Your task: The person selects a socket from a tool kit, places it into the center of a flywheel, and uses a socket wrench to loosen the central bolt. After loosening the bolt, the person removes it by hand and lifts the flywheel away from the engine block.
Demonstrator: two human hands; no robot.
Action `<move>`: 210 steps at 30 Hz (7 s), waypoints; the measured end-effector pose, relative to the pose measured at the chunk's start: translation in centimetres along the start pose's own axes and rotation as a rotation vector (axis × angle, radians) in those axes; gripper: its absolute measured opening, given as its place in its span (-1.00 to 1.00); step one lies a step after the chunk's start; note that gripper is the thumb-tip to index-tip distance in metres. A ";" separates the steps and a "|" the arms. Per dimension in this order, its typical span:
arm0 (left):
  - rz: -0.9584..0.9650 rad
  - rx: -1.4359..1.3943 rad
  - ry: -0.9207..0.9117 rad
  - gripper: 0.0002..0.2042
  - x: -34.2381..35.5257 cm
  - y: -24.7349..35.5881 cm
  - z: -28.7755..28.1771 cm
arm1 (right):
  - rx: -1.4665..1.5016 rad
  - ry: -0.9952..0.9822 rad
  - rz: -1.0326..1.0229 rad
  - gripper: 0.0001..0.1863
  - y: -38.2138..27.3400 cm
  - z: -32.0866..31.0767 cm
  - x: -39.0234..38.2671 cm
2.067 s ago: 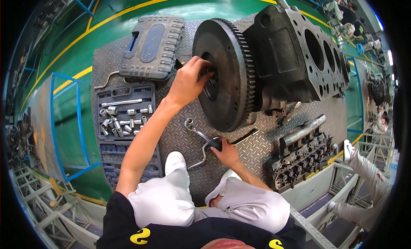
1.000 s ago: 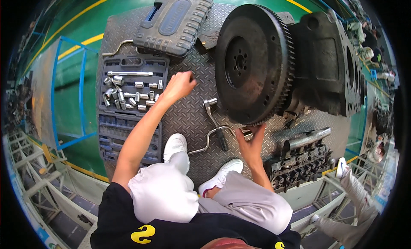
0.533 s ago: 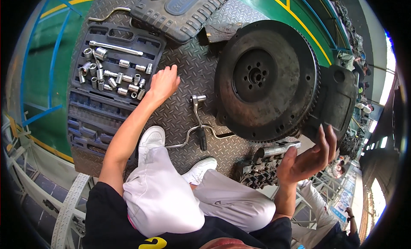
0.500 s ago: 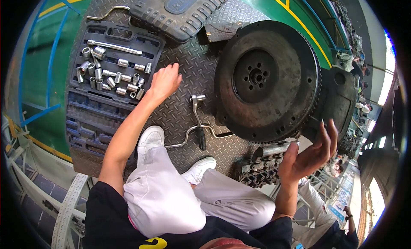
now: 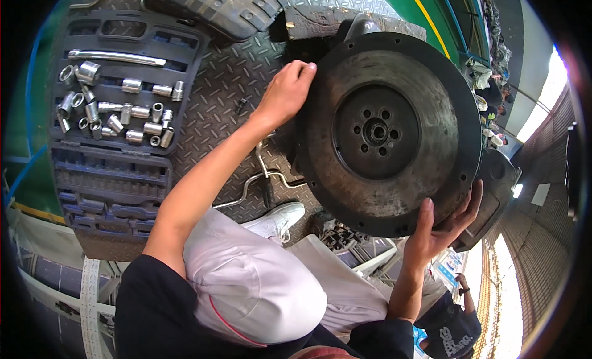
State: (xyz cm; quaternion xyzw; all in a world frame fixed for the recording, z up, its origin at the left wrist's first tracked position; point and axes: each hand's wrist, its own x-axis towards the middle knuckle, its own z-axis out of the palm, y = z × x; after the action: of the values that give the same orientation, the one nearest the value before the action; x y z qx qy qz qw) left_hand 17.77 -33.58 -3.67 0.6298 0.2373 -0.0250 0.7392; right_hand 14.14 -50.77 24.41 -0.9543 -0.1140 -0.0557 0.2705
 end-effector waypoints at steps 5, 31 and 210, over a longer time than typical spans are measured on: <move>-0.072 -0.205 -0.022 -0.51 0.3 -1.8 2.7 | 0.078 0.056 0.021 -0.12 0.5 0.6 0.1; -0.240 -0.150 0.103 -0.23 0.5 -0.7 3.8 | 0.509 0.135 0.341 -0.09 -0.9 1.5 -0.2; 0.195 0.403 -0.768 -0.47 -20.7 -7.0 10.9 | 1.055 1.315 0.925 -0.59 22.3 3.5 -43.5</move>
State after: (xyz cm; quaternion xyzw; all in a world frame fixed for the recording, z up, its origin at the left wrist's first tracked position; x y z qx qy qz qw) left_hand 0.55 -50.71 -1.20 0.7258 -0.1249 -0.2331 0.6350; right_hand -22.29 -75.54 2.93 -0.4382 0.4378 -0.4090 0.6701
